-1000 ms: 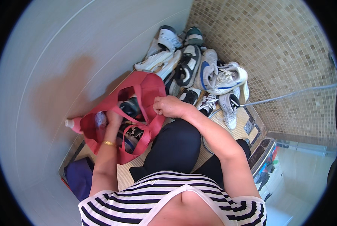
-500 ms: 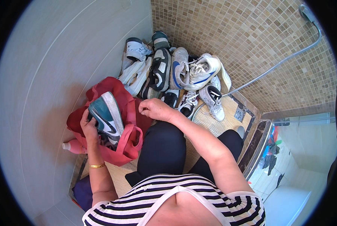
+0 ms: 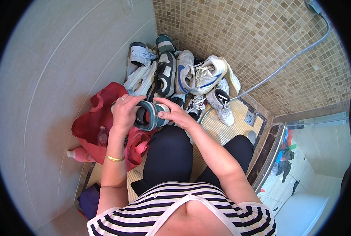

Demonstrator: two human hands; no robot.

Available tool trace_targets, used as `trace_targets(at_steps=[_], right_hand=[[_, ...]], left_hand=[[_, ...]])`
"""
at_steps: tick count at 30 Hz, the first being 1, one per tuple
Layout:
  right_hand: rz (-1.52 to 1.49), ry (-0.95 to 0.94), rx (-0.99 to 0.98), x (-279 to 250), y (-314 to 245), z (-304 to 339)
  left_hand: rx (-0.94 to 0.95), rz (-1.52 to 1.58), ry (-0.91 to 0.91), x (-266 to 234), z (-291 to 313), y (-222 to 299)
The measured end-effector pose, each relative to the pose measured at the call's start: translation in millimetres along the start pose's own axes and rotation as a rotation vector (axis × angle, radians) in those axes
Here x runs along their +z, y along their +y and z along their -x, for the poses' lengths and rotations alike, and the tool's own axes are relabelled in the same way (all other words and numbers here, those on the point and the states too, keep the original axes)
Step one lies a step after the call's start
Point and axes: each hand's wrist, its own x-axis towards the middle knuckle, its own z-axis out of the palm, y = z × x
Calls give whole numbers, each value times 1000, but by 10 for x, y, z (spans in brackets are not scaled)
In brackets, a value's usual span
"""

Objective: The person sits on the bathroom floor and unpacks multiple pairs of shoes from bags, then uses a handheld showerhead to rinse the shoes and the floor.

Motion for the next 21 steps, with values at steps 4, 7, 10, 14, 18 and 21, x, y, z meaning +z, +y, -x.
trace_targets(at_steps=[4, 7, 10, 14, 18, 21], right_hand=[[-101, 77, 3, -38, 2, 99], [45, 166, -26, -38, -86, 220], [392, 164, -97, -51, -121, 220], [324, 225, -18, 25, -27, 172], [-24, 337, 43, 179, 49, 178], [-324, 462, 104, 97, 165, 230]], left_hand=[[116, -78, -34, 148, -88, -21], [176, -128, -66, 220, -104, -9], [180, -235, -143, 237, -134, 64], [194, -206, -122, 218, -171, 95], [158, -134, -41, 205, -129, 70], [148, -25, 163, 144, -129, 100]])
